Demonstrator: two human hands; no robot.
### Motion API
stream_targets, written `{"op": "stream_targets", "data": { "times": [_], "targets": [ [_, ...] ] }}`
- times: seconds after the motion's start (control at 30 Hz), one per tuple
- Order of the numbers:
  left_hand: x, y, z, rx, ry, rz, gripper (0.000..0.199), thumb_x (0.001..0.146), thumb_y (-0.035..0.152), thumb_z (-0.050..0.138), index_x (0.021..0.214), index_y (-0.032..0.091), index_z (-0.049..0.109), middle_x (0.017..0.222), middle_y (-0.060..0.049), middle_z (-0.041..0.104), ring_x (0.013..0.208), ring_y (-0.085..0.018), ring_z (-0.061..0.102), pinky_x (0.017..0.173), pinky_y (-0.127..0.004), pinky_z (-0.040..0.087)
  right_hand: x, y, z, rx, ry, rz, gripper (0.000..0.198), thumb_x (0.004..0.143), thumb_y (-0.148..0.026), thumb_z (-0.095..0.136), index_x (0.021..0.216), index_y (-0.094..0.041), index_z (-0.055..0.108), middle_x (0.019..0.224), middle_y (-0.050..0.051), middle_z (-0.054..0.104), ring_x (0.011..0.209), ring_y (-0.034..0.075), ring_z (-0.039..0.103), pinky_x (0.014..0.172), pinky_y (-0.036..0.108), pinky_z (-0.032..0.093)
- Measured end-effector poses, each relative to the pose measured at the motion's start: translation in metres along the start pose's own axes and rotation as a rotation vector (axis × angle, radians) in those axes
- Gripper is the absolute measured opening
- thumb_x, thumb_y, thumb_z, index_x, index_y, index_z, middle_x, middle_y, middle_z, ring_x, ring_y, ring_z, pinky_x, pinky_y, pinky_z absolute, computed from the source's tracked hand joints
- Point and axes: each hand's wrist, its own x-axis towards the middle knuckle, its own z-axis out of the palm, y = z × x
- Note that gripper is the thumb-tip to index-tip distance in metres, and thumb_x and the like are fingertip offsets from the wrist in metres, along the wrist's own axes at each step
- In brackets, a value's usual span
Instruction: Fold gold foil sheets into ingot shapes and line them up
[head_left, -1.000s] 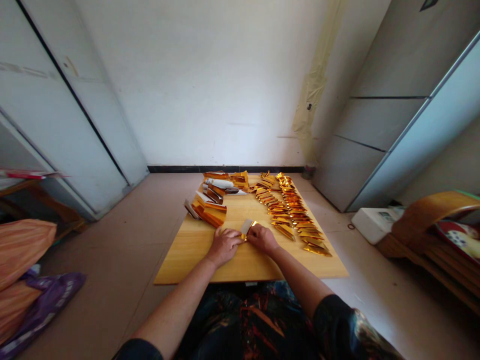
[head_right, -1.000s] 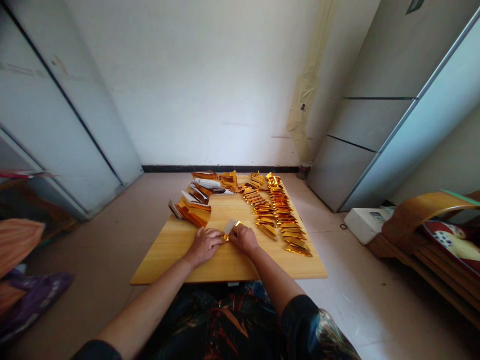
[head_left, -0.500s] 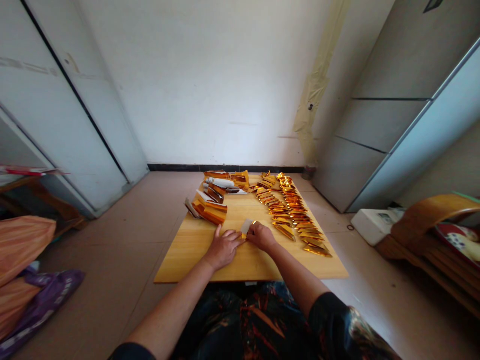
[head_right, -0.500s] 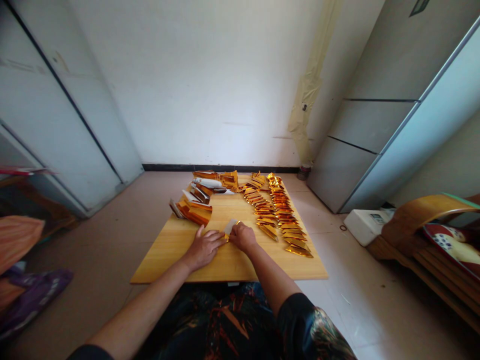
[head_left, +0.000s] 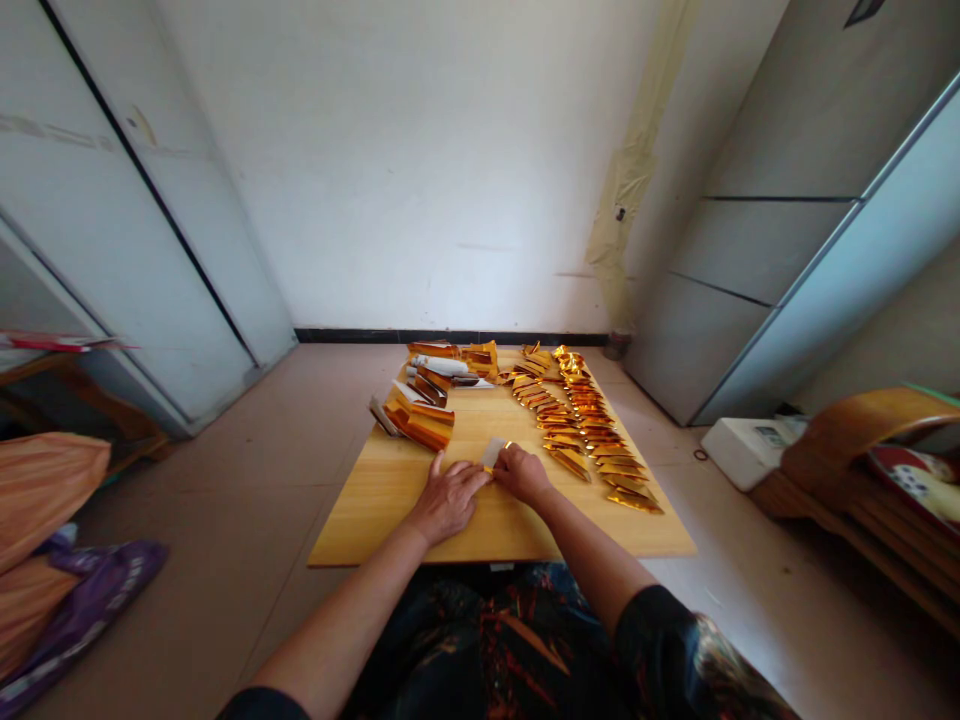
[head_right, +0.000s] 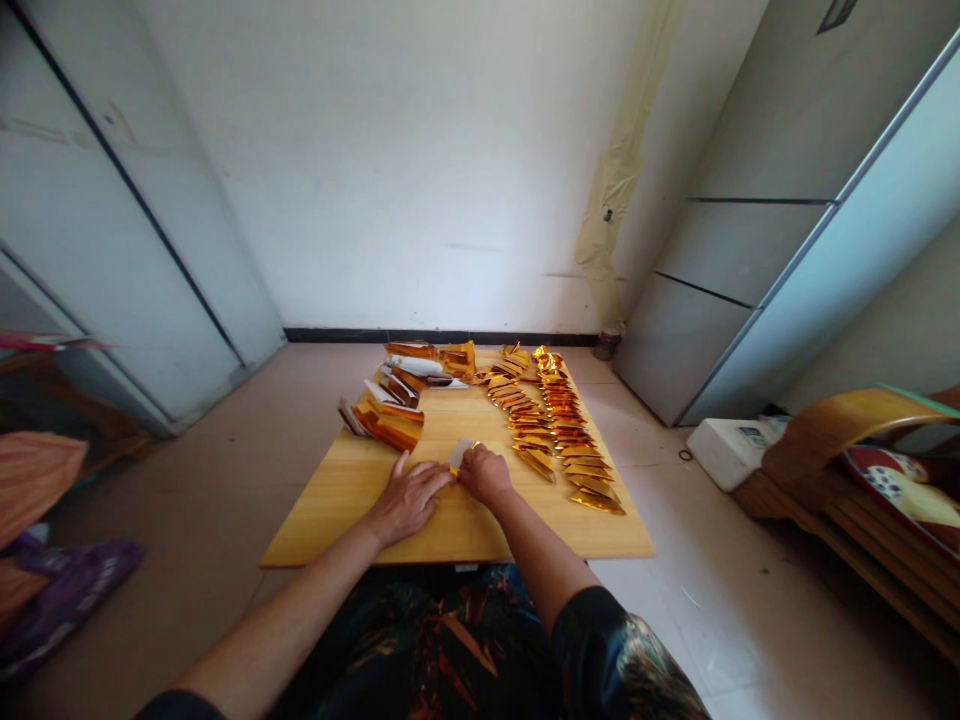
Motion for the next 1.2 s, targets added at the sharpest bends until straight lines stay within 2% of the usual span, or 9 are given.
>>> {"op": "stream_targets", "data": {
  "times": [0.43,0.77,0.9,1.03,1.2],
  "targets": [
    [-0.001,0.001,0.002,0.068,0.035,0.034,0.039,0.080,0.012,0.048,0.112,0.029,0.059,0.122,-0.003,0.062,0.112,-0.021,0.053,0.110,-0.061,0.009,-0.002,0.000,0.000,0.020,0.008,0.011,0.015,0.086,-0.027,0.052,0.087,-0.019,0.064,0.096,0.005,0.063,0.078,0.014,0.057,0.062,0.022,0.033],
    [-0.001,0.005,0.003,0.082,0.057,0.004,0.038,0.079,0.014,0.049,0.111,0.031,0.059,0.122,-0.002,0.062,0.112,-0.022,0.053,0.110,-0.059,0.013,0.000,0.013,0.013,0.263,0.112,-0.044,0.017,0.081,-0.011,0.050,0.083,-0.019,0.066,0.092,0.003,0.063,0.080,0.012,0.056,0.068,0.019,0.037],
    [0.000,0.006,0.003,0.067,0.053,-0.006,0.035,0.080,0.015,0.049,0.109,0.029,0.060,0.122,-0.002,0.061,0.112,-0.022,0.053,0.110,-0.059,0.014,-0.001,0.011,0.012,0.317,0.113,-0.014,0.013,0.079,-0.013,0.054,0.080,-0.018,0.066,0.089,0.002,0.063,0.077,0.011,0.056,0.067,0.019,0.037],
    [0.004,0.012,0.001,0.054,0.063,-0.039,0.025,0.082,0.019,0.051,0.102,0.028,0.063,0.118,-0.003,0.063,0.110,-0.023,0.054,0.107,-0.061,0.015,-0.002,0.008,0.010,0.308,0.112,0.029,0.006,0.073,-0.020,0.064,0.078,-0.017,0.065,0.087,0.002,0.061,0.071,0.011,0.053,0.062,0.020,0.036],
    [0.012,0.020,0.005,0.046,0.100,-0.142,0.009,0.084,0.027,0.055,0.087,0.026,0.064,0.107,-0.002,0.067,0.105,-0.023,0.055,0.105,-0.062,0.015,0.001,0.013,0.010,0.322,0.107,0.006,0.016,0.074,-0.007,0.056,0.082,-0.017,0.066,0.088,0.002,0.062,0.077,0.012,0.055,0.068,0.020,0.038]
  ]
}}
